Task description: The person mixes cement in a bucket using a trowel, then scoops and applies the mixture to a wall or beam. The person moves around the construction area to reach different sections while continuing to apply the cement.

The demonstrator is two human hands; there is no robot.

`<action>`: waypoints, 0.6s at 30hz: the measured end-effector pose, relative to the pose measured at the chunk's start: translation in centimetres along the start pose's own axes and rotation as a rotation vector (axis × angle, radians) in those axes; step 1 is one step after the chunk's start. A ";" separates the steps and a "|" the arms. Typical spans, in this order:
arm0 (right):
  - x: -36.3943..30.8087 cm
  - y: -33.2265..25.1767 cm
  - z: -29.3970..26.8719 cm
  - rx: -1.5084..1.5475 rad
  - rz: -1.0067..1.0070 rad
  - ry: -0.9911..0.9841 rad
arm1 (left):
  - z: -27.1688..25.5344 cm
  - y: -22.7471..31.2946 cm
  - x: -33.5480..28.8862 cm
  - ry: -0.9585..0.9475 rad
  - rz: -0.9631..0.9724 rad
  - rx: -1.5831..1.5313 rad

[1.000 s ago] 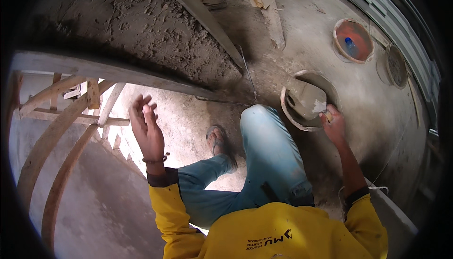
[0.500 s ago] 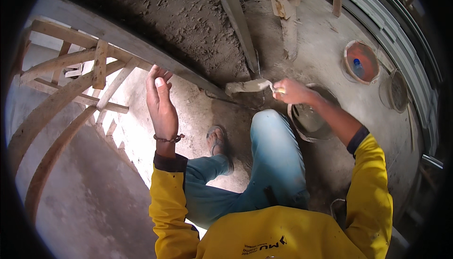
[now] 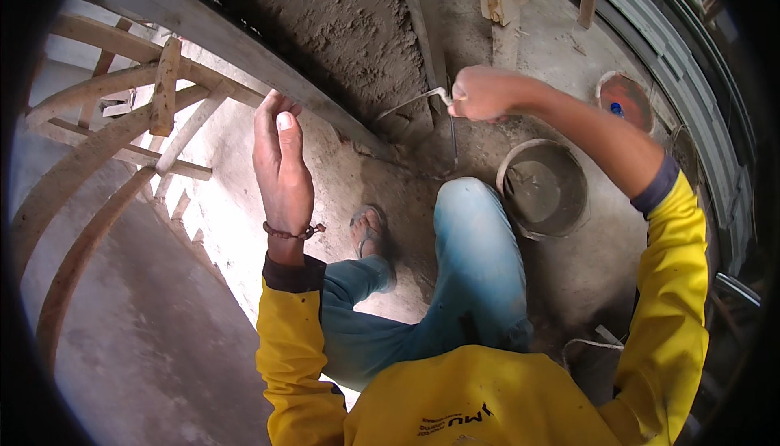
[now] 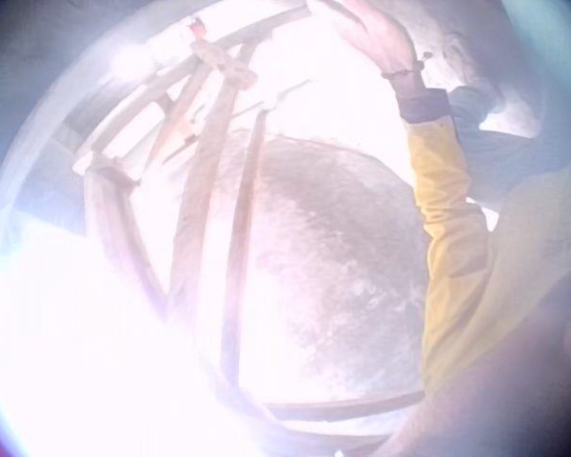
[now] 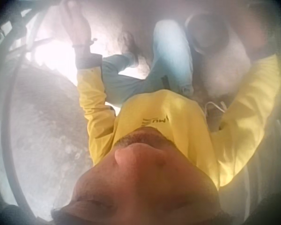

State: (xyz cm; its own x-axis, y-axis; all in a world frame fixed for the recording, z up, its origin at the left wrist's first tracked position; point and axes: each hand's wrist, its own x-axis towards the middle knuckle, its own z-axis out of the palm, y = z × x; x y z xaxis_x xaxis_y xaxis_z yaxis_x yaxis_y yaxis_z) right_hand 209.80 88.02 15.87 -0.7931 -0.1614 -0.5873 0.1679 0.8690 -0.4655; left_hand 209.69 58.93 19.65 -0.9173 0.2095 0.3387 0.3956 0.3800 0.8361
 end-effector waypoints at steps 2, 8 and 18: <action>-0.3 2.4 2.4 -0.045 -0.167 0.190 | -0.3 0.2 0.0 -0.010 -0.004 0.001; -1.2 7.0 6.6 -0.220 -0.161 0.348 | -0.3 -0.1 0.0 -0.019 0.010 -0.003; 5.4 8.3 7.4 -0.416 -0.252 0.453 | 0.0 0.1 0.2 -0.025 -0.006 0.006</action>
State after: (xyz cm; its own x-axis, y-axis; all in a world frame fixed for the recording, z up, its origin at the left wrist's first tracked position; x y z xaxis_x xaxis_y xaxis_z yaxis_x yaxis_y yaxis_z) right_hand 211.26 90.92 3.96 -0.9614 -0.2499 -0.1149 -0.2233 0.9531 -0.2043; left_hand 209.54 59.03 19.79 -0.9180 0.2298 0.3231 0.3908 0.3867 0.8353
